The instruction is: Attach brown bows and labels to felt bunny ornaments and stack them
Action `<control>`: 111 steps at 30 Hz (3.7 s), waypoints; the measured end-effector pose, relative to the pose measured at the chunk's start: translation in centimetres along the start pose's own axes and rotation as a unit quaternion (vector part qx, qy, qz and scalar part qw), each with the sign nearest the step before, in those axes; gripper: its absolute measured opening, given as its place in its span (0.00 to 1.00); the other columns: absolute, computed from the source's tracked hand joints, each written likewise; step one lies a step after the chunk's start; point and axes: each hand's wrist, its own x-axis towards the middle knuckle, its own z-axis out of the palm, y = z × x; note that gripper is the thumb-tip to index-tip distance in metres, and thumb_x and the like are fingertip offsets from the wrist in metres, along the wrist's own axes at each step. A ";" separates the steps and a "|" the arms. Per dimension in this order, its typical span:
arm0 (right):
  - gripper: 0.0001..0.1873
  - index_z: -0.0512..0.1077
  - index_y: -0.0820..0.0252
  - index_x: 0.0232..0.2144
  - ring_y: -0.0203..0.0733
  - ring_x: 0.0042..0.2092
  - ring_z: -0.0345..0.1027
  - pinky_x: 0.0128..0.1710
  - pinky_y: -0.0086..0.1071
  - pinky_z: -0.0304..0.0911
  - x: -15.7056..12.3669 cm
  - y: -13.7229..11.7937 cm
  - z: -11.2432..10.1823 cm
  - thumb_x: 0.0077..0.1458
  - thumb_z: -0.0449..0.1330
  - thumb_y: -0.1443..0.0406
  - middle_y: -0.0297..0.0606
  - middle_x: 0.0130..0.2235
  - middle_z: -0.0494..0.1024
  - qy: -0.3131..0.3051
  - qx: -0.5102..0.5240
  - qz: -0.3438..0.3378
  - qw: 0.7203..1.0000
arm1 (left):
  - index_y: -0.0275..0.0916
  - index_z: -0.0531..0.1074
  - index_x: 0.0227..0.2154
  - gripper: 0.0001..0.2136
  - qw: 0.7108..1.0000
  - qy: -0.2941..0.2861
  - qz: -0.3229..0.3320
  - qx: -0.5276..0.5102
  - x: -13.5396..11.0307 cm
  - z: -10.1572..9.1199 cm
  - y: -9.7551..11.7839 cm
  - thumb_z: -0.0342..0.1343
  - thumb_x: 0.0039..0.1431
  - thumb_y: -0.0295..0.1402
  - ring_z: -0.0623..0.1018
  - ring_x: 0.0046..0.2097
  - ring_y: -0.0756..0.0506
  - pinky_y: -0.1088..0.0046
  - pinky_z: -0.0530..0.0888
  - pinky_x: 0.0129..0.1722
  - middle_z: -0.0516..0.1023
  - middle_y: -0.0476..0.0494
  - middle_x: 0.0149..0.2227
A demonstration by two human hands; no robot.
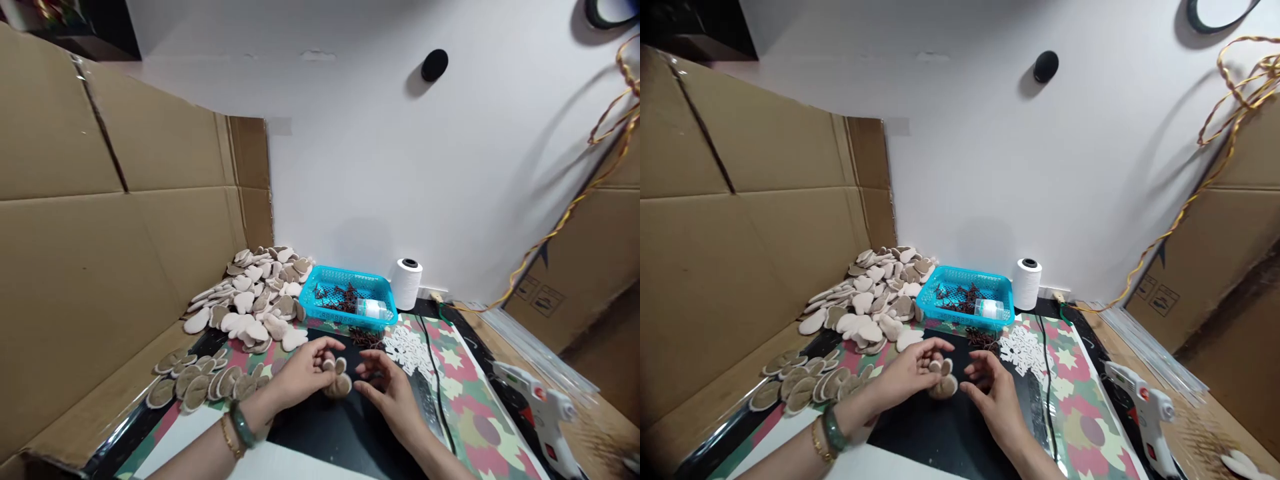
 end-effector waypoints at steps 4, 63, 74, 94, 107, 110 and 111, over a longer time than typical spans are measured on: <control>0.04 0.77 0.54 0.37 0.50 0.41 0.71 0.42 0.42 0.68 1.1 -1.3 0.4 0.58 0.63 0.67 0.40 0.38 0.79 -0.058 -0.199 -0.117 0.971 | 0.43 0.83 0.37 0.15 0.976 -0.017 0.033 0.214 -3.5 -5.6 1.8 0.58 0.47 0.23 0.73 0.34 0.45 0.74 0.68 0.34 0.79 0.47 0.33; 0.11 0.76 0.57 0.40 0.45 0.42 0.64 0.42 0.40 0.59 -2.1 -2.2 -1.4 0.69 0.54 0.70 0.40 0.40 0.75 -0.106 -0.445 -0.201 0.866 | 0.41 0.77 0.32 0.11 0.779 -0.022 0.347 0.522 0.3 1.8 -2.5 0.53 0.71 0.31 0.65 0.38 0.43 0.65 0.59 0.39 0.68 0.46 0.34; 0.11 0.75 0.58 0.38 0.47 0.45 0.65 0.43 0.43 0.60 -1.7 -2.2 -1.1 0.69 0.53 0.71 0.42 0.44 0.78 -0.109 -0.433 -0.233 0.864 | 0.41 0.76 0.33 0.08 0.781 -0.030 0.312 0.541 -0.1 1.8 -2.6 0.55 0.69 0.28 0.65 0.40 0.42 0.63 0.58 0.42 0.67 0.46 0.34; 0.06 0.83 0.52 0.27 0.47 0.44 0.68 0.47 0.45 0.61 0.3 -2.2 -1.6 0.54 0.71 0.68 0.36 0.41 0.81 -0.114 -0.402 -0.119 0.901 | 0.42 0.78 0.34 0.10 0.783 -0.035 0.309 0.538 -0.3 1.7 -2.5 0.53 0.71 0.29 0.64 0.38 0.43 0.64 0.57 0.40 0.66 0.46 0.33; 0.10 0.79 0.55 0.25 0.45 0.42 0.70 0.47 0.42 0.61 0.2 -1.7 -1.2 0.49 0.71 0.75 0.34 0.38 0.80 -0.080 -0.370 -0.096 0.921 | 0.46 0.81 0.39 0.07 0.806 -0.023 0.318 0.498 0.0 0.4 -3.2 0.58 0.68 0.31 0.65 0.39 0.44 0.63 0.57 0.41 0.67 0.47 0.33; 0.11 0.78 0.56 0.25 0.44 0.42 0.69 0.48 0.42 0.58 0.2 -1.5 -1.1 0.49 0.71 0.76 0.32 0.37 0.81 -0.073 -0.366 -0.105 0.922 | 0.47 0.82 0.38 0.07 0.823 -0.023 0.294 0.485 0.1 0.2 -3.2 0.59 0.67 0.31 0.67 0.39 0.44 0.63 0.59 0.41 0.68 0.48 0.33; 0.11 0.78 0.56 0.25 0.43 0.42 0.69 0.49 0.42 0.58 0.2 -1.4 -1.1 0.49 0.71 0.76 0.32 0.37 0.81 -0.074 -0.364 -0.108 0.922 | 0.46 0.82 0.36 0.06 0.833 -0.019 0.281 0.475 0.2 0.2 -2.9 0.60 0.66 0.31 0.68 0.39 0.44 0.63 0.60 0.41 0.68 0.48 0.33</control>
